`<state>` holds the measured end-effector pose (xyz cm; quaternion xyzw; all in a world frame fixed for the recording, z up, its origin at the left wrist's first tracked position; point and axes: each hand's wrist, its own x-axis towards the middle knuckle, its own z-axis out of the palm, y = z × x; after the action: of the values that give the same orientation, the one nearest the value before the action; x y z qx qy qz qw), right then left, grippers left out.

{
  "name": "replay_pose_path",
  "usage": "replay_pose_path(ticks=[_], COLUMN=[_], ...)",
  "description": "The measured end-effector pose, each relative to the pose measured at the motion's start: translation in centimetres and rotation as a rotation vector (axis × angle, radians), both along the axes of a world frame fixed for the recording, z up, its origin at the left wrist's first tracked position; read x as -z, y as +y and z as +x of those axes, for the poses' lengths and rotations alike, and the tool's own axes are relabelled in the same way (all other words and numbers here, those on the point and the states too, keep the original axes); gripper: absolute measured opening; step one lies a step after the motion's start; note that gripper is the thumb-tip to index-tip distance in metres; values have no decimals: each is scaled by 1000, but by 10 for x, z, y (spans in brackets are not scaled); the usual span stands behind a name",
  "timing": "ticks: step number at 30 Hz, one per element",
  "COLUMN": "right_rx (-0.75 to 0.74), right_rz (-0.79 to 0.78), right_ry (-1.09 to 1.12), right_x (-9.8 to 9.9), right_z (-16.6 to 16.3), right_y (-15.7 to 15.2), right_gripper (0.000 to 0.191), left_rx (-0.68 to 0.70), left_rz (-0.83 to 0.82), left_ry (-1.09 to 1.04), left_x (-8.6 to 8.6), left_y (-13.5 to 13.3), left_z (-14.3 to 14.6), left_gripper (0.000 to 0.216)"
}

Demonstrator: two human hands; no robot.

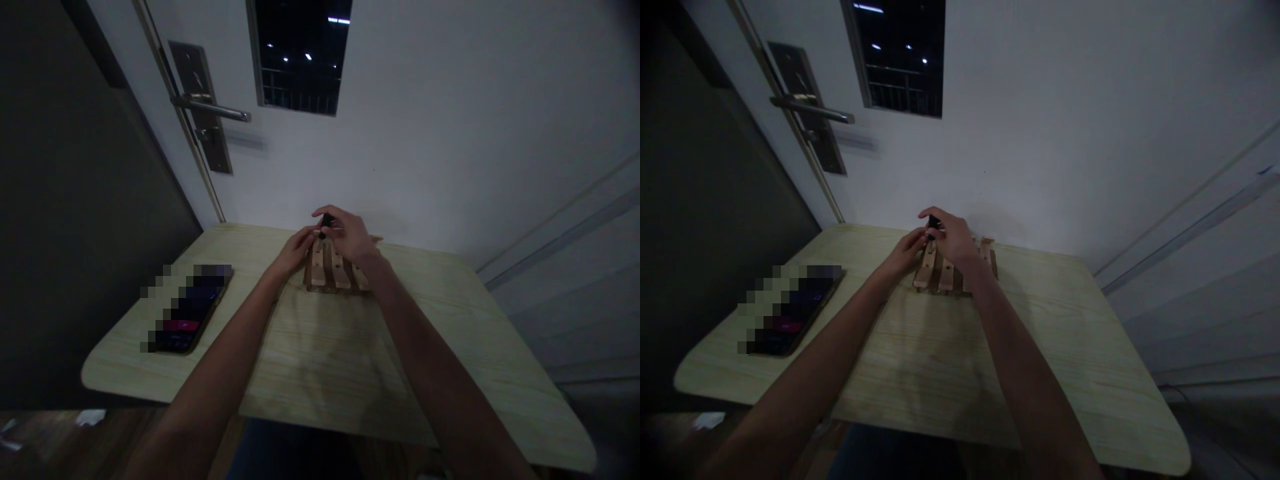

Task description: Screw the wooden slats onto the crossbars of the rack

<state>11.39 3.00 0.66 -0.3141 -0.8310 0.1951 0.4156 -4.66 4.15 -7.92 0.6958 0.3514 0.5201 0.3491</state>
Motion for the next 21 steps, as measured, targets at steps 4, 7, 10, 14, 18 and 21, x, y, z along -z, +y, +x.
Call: replay_pose_path(ticks=[4,7,10,14,18,21], right_rx=[62,120,135,92,27,-35], right_rz=[3,-3,25,71,80,57], right_ry=[-57,-107,-161,-144,-119,-167], right_x=[-4,-6,-5,-3,-5,-10], right_z=[-5,-7,-8,-6,-1,2], right_y=[-1,-1,0,-1,-5,-8], right_gripper=[24,21,19,29,38,38], left_rx=[-75,-137,-191,-201,-191,-232], left_rz=[56,74,78,75,56,61], left_ry=[36,73,102,92,108,117], left_x=[1,2,3,4,2,0], left_y=[1,-1,-3,-3,-5,-9], left_z=[0,1,2,4,5,6], left_gripper=[38,34,31,31,30,30])
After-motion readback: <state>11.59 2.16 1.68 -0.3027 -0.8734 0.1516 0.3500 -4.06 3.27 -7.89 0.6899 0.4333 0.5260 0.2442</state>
